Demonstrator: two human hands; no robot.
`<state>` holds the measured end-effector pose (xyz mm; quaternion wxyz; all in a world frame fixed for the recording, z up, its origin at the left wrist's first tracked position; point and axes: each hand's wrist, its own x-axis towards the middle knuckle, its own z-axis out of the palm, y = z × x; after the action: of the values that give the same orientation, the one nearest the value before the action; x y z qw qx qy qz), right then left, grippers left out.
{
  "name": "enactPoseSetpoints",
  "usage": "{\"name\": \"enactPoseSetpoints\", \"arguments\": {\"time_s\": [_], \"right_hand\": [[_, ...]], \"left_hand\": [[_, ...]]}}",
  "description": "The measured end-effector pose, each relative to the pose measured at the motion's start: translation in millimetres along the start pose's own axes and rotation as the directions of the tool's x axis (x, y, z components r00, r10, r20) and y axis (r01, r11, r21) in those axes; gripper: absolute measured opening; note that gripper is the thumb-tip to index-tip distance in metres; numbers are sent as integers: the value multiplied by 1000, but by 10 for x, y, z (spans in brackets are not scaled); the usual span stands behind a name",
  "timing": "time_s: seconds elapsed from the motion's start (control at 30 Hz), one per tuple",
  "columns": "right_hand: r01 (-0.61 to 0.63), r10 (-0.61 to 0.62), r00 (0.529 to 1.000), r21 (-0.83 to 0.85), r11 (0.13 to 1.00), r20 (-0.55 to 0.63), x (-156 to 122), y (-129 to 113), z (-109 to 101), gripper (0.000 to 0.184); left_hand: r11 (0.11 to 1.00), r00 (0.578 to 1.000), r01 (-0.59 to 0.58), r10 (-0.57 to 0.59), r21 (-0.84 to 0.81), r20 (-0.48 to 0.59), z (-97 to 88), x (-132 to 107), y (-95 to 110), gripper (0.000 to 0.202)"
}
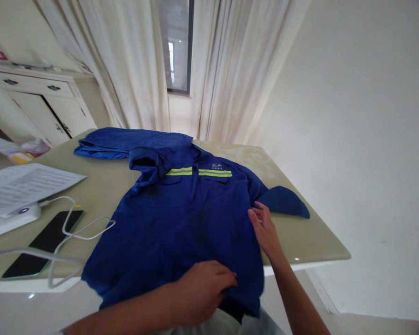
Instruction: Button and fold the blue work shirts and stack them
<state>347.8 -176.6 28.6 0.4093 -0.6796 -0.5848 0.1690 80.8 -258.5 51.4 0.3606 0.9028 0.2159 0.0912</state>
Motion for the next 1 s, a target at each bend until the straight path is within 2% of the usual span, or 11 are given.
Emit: {"name": "enactPoseSetpoints", "arguments": {"time_s": [0.13, 0.2, 0.27, 0.3, 0.37, 0.47, 0.53, 0.63, 0.73, 0.83, 1.0], "right_hand": [[95, -83, 989, -86, 992, 126, -5, 300, -221, 88], [141, -108, 975, -166, 976, 194, 35, 526, -440, 85], [128, -58, 966, -276, 953, 250, 101, 691, -659, 85], [135, -50, 967, -340, 931, 249, 144, 719, -739, 85], [206, -131, 973, -448, 870, 191, 257, 630, -781, 81], [350, -337, 933, -526, 776, 125, 483, 203, -479, 68], [412, -366, 910, -543, 732, 197, 672, -116, -79, 67], [386, -183, 903, -545, 744, 389, 1004, -385, 588, 78], [310, -44, 901, -571, 760, 431, 1376, -376, 1077, 83], [324, -77, 905, -560, 763, 419, 1754, -256, 1315, 84], [375, -117, 887, -546, 749, 448, 2322, -84, 1461, 81]], "left_hand": [[915, 948, -255, 300, -312, 104, -107, 50, 354, 72], [936, 968, -232, 250, -263, 37, -343, 16, 305, 65], [992, 990, -58, 43, -115, -133, -650, -21, 30, 53], [997, 966, 70, -74, -28, -246, -810, -32, -184, 49], [920, 865, 370, -290, 130, -410, -1103, -23, -706, 50], [633, 631, 733, -495, 249, -597, -1400, 66, -1482, 73], [539, 582, 793, -533, 283, -615, -1493, 156, -1866, 80], [540, 620, 776, -562, 324, -548, -1554, 288, -2217, 80], [550, 648, 754, -535, 359, -542, -1623, 389, -2413, 80], [537, 650, 752, -503, 383, -570, -1737, 491, -2566, 79], [539, 641, 751, -458, 380, -616, -1944, 722, -2796, 77]]}}
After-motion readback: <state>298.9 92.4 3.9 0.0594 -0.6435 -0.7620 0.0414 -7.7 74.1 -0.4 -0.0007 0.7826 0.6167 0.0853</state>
